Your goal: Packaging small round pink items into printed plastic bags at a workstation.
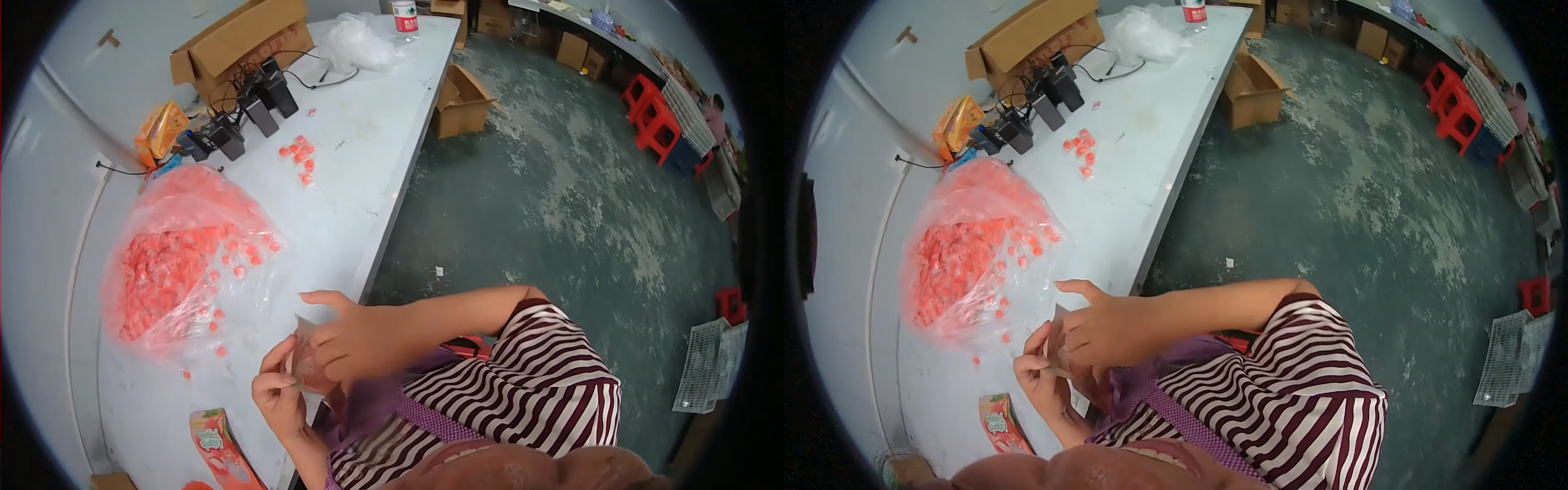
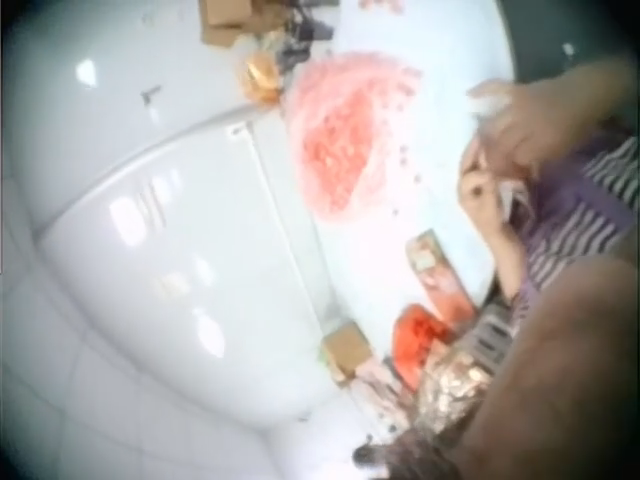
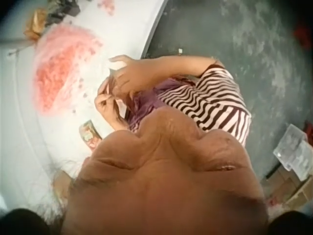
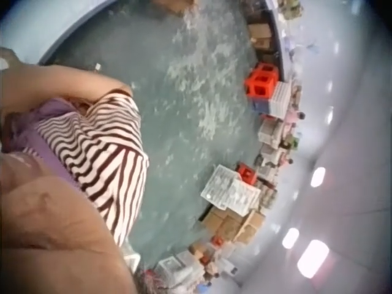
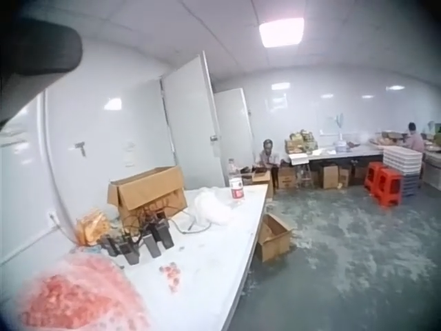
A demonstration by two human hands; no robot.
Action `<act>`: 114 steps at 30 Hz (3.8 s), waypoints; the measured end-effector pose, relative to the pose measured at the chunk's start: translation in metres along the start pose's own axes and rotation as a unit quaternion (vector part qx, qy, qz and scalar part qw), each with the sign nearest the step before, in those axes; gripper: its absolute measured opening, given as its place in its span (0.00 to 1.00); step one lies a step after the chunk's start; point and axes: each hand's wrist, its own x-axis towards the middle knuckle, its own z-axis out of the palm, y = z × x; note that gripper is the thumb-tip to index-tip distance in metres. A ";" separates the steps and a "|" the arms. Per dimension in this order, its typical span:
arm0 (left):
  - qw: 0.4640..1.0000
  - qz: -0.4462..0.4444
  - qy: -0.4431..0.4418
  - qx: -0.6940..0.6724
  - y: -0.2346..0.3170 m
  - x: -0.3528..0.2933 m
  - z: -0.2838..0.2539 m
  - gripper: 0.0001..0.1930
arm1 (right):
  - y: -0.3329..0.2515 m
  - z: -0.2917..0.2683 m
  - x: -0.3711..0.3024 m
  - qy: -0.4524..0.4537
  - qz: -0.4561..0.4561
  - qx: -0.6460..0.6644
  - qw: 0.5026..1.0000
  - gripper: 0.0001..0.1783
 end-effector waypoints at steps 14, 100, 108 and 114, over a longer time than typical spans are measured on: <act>0.998 -0.013 -0.025 -0.057 0.013 -0.005 0.021 0.08 | -0.011 0.003 0.002 -0.084 0.114 0.162 0.977 0.08; 0.852 0.118 0.131 0.493 0.064 -0.032 0.002 0.05 | 0.026 0.019 0.023 0.066 0.151 0.282 0.945 0.12; 0.822 0.125 0.131 0.540 0.070 -0.038 0.007 0.11 | 0.026 0.032 0.034 0.032 0.048 0.130 0.990 0.09; 0.885 -0.039 0.221 0.409 0.064 -0.040 0.011 0.12 | 0.024 0.044 0.034 0.069 0.041 0.113 0.990 0.06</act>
